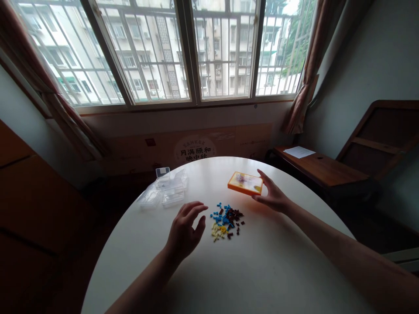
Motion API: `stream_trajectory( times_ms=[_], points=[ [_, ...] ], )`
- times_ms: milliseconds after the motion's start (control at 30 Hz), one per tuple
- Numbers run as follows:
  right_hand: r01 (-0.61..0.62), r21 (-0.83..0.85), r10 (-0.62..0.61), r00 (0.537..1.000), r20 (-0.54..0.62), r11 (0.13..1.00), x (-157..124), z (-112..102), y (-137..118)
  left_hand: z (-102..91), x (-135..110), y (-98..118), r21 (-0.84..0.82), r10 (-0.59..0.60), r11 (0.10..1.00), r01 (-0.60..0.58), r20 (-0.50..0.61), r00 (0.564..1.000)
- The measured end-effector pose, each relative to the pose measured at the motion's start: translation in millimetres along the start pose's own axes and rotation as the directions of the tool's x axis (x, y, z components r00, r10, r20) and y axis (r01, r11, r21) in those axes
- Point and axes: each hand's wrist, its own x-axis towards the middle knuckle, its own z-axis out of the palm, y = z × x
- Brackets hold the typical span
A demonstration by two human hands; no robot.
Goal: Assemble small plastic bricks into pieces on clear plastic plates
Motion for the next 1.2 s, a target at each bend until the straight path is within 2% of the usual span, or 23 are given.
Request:
stream_trajectory(
  times_ms=[33, 100, 167, 267, 367, 567, 733, 800, 900, 1000, 1100, 1200],
  points=[
    [0.034, 0.047, -0.035, 0.999, 0.029, 0.998, -5.0, 4.3, -11.3, -0.6, -0.3, 2.9, 0.007, -0.016, 1.000, 0.016, -0.002, 1.000],
    [0.082, 0.255, -0.116, 0.986, 0.120, 0.964, -15.4, 12.3, -35.9, -2.5, -1.2, 8.1, 0.015, -0.049, 0.999, 0.049, 0.023, 0.999],
    [0.081, 0.382, -0.167, 0.966, 0.196, 0.921, -25.0, 17.8, -60.7, -4.8, -2.4, 11.1, -0.005, -0.075, 0.997, 0.075, 0.075, 0.994],
    [0.071, 0.468, -0.224, 0.934, 0.279, 0.881, -35.1, 20.7, -90.7, -7.3, -4.0, 11.3, -0.098, -0.113, 0.987, 0.129, 0.153, 0.982],
    [0.093, 0.463, -0.257, 0.917, 0.305, 0.882, -39.8, 20.1, -105.6, -8.1, -4.7, 10.1, -0.239, -0.133, 0.954, 0.182, 0.208, 0.969],
    [0.080, 0.437, -0.238, 0.918, 0.319, 0.896, -47.7, 24.0, -105.5, -9.2, -3.8, 11.4, -0.404, -0.130, 0.892, 0.202, 0.199, 0.971],
    [0.047, 0.470, -0.214, 0.926, 0.310, 0.882, -56.3, 34.6, -103.9, -7.0, -4.6, 12.7, -0.393, -0.118, 0.906, 0.158, 0.124, 0.985],
    [-0.016, 0.565, -0.206, 0.922, 0.327, 0.825, -58.7, 37.5, -106.7, -5.4, -5.5, 13.1, -0.375, -0.092, 0.919, 0.123, 0.099, 0.991],
    [-0.149, 0.726, -0.216, 0.898, 0.384, 0.671, -61.5, 39.3, -113.4, -3.4, -6.9, 13.8, -0.374, -0.061, 0.924, 0.085, 0.076, 0.995],
    [-0.196, 0.795, -0.198, 0.909, 0.368, 0.575, -63.4, 39.5, -117.9, -2.6, -7.3, 14.6, -0.385, -0.057, 0.919, 0.082, 0.076, 0.995],
    [-0.213, 0.794, -0.146, 0.924, 0.352, 0.569, -63.7, 39.0, -116.8, -3.4, -5.8, 16.5, -0.401, -0.093, 0.907, 0.128, 0.107, 0.990],
    [-0.235, 0.766, -0.096, 0.928, 0.360, 0.599, -62.6, 37.9, -112.7, -5.2, -2.8, 21.1, -0.451, -0.202, 0.845, 0.288, 0.229, 0.952]
  ],
)
